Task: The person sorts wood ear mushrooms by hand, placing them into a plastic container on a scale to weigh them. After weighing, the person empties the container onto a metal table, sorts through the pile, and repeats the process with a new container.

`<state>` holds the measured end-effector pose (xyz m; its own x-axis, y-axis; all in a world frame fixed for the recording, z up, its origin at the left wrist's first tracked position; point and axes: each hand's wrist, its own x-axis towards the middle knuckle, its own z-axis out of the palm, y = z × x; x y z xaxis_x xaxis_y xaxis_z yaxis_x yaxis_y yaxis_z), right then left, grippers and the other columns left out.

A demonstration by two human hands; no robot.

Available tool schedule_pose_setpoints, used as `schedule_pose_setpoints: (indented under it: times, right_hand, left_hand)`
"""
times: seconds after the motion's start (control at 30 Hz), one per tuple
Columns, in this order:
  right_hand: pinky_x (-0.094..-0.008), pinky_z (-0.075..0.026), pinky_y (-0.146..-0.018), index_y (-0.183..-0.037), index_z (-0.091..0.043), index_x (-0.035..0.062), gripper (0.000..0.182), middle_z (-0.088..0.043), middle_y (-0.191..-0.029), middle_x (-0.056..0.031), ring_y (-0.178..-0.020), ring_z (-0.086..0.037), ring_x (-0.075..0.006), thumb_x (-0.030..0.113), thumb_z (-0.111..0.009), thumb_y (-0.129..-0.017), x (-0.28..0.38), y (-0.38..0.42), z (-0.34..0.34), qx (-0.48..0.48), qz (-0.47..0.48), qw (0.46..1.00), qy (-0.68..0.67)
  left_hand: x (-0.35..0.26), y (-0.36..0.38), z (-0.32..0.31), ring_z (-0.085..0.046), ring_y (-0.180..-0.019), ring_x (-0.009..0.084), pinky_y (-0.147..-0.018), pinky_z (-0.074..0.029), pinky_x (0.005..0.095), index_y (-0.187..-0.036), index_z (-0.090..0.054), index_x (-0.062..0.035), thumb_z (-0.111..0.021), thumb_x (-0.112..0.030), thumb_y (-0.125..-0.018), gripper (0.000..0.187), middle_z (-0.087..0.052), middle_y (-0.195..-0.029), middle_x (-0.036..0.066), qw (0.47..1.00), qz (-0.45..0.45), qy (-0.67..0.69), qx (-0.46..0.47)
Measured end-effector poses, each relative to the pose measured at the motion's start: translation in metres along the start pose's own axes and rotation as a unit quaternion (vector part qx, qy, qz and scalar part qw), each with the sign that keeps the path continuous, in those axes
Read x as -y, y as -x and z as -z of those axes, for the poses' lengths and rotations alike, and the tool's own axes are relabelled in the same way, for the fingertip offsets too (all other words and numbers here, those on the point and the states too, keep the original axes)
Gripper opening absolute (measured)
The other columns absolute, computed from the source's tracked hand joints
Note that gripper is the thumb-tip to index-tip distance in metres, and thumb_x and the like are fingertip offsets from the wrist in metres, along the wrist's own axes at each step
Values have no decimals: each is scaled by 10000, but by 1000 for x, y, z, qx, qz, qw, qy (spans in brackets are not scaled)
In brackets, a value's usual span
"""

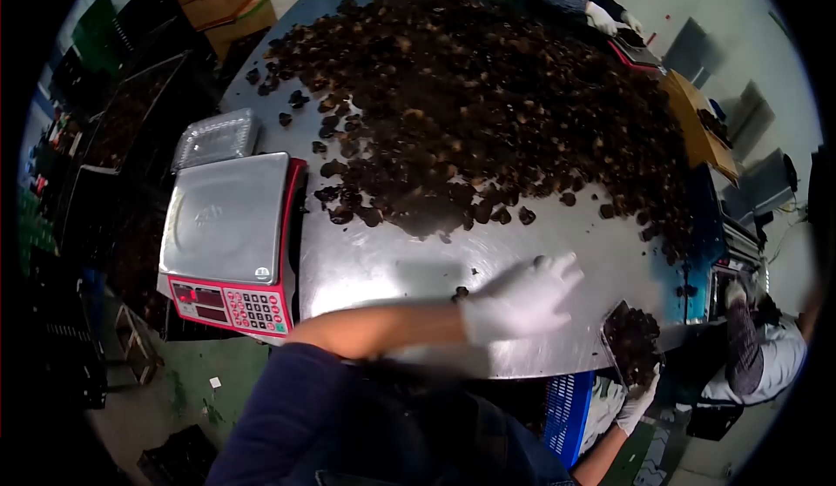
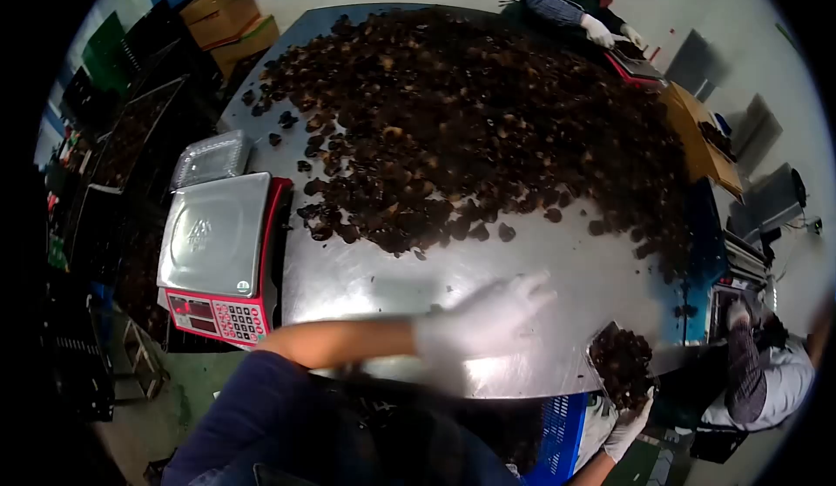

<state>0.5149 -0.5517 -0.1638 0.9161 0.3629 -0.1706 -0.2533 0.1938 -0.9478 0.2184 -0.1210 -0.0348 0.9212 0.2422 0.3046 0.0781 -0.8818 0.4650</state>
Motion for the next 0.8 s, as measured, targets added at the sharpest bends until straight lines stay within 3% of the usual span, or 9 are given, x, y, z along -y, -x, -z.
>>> schedule_pose_setpoints:
  times: [0.07,0.13,0.17,0.23,0.33,0.37,0.53,0.7,0.8]
  right_hand:
    - [-442,-439,-1023,-1460,-446,103,593,-505,-1433,-118,-1273,-503,-294,486,-448,-1007,-8,-18,28,48,-46,996,50]
    - [-430,-436,-1035,-1464,-447,96,583,-506,-1445,-131,-1285,-506,-304,482,-405,-1030,-22,-44,85,-17,-83,994,64]
    - [-415,-447,-1025,-1411,-499,52,541,-573,-1362,-177,-1209,-567,-330,438,-417,-1042,-23,-51,111,-85,56,936,338]
    - [-422,-454,-1013,-1352,-536,3,477,-615,-1274,-226,-1132,-605,-365,355,-464,-1038,36,18,-40,-299,98,576,755]
    - [-446,-484,-958,-1317,-525,-46,433,-594,-1250,-255,-1165,-576,-391,255,-545,-1007,18,64,-201,-185,400,596,671]
    - [-446,-480,-975,-1362,-481,-39,574,-520,-1341,-257,-1236,-527,-393,341,-619,-955,-7,81,-264,-91,391,694,598]
    - [-567,-242,-1146,-1449,-452,208,863,-384,-1502,-168,-1428,-298,-373,487,-788,-705,-87,139,-449,432,430,466,641]
    - [-561,-210,-1149,-1455,-395,36,899,-316,-1547,-198,-1460,-233,-389,506,-718,-760,-98,50,-564,237,478,575,620]
    - [-576,-200,-1149,-1437,-431,54,904,-346,-1525,-187,-1446,-259,-396,542,-725,-737,-80,113,-642,363,496,542,573]
  left_hand:
    - [70,37,74,-390,-1369,325,-1152,-314,463,-1371,-496,11,-619,-208,-898,536,-431,-1463,192,996,45,-42,-57]
    - [115,62,180,-624,-1073,345,-981,-487,402,-1087,-690,12,-615,-156,-844,306,-685,-1075,194,965,161,-141,-149]
    - [160,90,210,-656,-992,343,-925,-513,399,-1082,-694,2,-616,-155,-844,296,-698,-1019,190,941,203,-173,-207]
    - [264,170,266,-661,-1010,332,-906,-514,404,-1143,-683,-33,-588,-114,-860,309,-692,-1099,185,892,328,-212,-226]
    - [404,325,321,-650,-1053,348,-921,-505,409,-1163,-682,-49,-580,-127,-871,319,-694,-1122,171,839,477,-174,-196]
    - [412,342,325,-650,-1056,349,-920,-505,410,-1160,-683,-49,-584,-132,-870,318,-694,-1127,168,835,492,-139,-204]
    - [411,377,335,-664,-1013,343,-895,-509,402,-1136,-691,-27,-650,-164,-846,323,-700,-1086,184,804,560,-184,-84]
    - [380,360,355,-680,-956,334,-864,-512,390,-1109,-698,-1,-729,-196,-815,353,-706,-1029,209,819,532,-204,68]
    - [351,354,357,-662,-1024,332,-910,-501,391,-1175,-679,-13,-810,-292,-772,507,-696,-1073,207,859,503,-91,19]
